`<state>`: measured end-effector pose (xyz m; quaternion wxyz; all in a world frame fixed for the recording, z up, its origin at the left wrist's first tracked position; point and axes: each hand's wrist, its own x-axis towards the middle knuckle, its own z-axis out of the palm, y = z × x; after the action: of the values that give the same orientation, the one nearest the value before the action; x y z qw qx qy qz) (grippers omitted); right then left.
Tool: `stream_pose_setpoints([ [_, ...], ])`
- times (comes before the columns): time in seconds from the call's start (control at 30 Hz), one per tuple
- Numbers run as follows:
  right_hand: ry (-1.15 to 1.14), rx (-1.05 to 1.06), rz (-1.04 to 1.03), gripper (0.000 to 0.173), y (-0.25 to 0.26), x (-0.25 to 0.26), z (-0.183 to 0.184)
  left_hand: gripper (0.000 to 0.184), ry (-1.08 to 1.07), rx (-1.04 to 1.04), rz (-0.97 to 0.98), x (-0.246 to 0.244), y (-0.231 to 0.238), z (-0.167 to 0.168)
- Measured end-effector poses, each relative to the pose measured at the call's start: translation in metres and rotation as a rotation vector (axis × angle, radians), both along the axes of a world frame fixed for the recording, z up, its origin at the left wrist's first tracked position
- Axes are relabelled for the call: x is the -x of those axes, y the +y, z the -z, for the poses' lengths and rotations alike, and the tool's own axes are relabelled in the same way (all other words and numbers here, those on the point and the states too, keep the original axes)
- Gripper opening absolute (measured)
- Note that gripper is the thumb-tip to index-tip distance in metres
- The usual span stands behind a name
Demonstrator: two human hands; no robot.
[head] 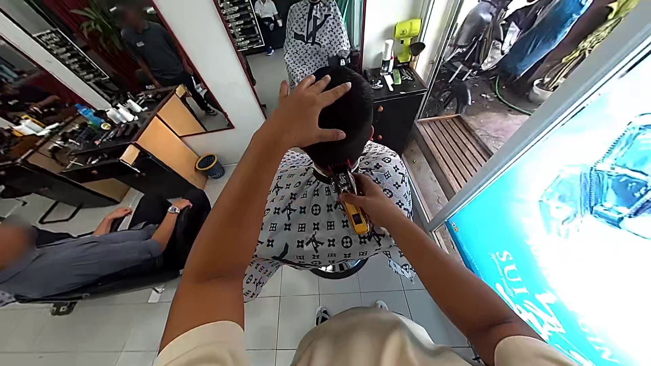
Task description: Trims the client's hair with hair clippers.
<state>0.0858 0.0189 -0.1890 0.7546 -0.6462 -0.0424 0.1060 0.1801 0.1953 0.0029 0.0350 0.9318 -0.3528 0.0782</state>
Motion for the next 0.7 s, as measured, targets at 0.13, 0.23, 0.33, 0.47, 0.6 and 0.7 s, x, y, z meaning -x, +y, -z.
stream_pose_setpoints([
  [0.13,-0.056,-0.004,0.020,0.067,0.006,0.001,0.000,0.086,0.012,-0.024,-0.013,0.000,-0.001,-0.004],
  [0.23,-0.128,0.005,0.036,0.070,0.011,0.004,-0.009,0.086,0.018,-0.046,-0.027,0.001,-0.002,-0.004],
  [0.33,-0.217,0.035,0.060,0.069,0.016,0.006,-0.022,0.087,0.000,-0.060,-0.024,0.000,-0.003,-0.004],
  [0.47,-0.239,0.049,0.079,0.068,0.023,0.007,-0.014,0.086,0.012,-0.057,-0.030,0.000,-0.003,-0.005],
  [0.6,-0.050,-0.103,0.073,0.063,0.024,0.007,-0.004,0.080,0.015,-0.032,-0.015,-0.001,0.000,-0.006],
  [0.7,-0.117,-0.114,0.068,0.062,0.024,0.008,-0.019,0.079,0.001,-0.036,-0.008,-0.002,0.001,-0.005],
])
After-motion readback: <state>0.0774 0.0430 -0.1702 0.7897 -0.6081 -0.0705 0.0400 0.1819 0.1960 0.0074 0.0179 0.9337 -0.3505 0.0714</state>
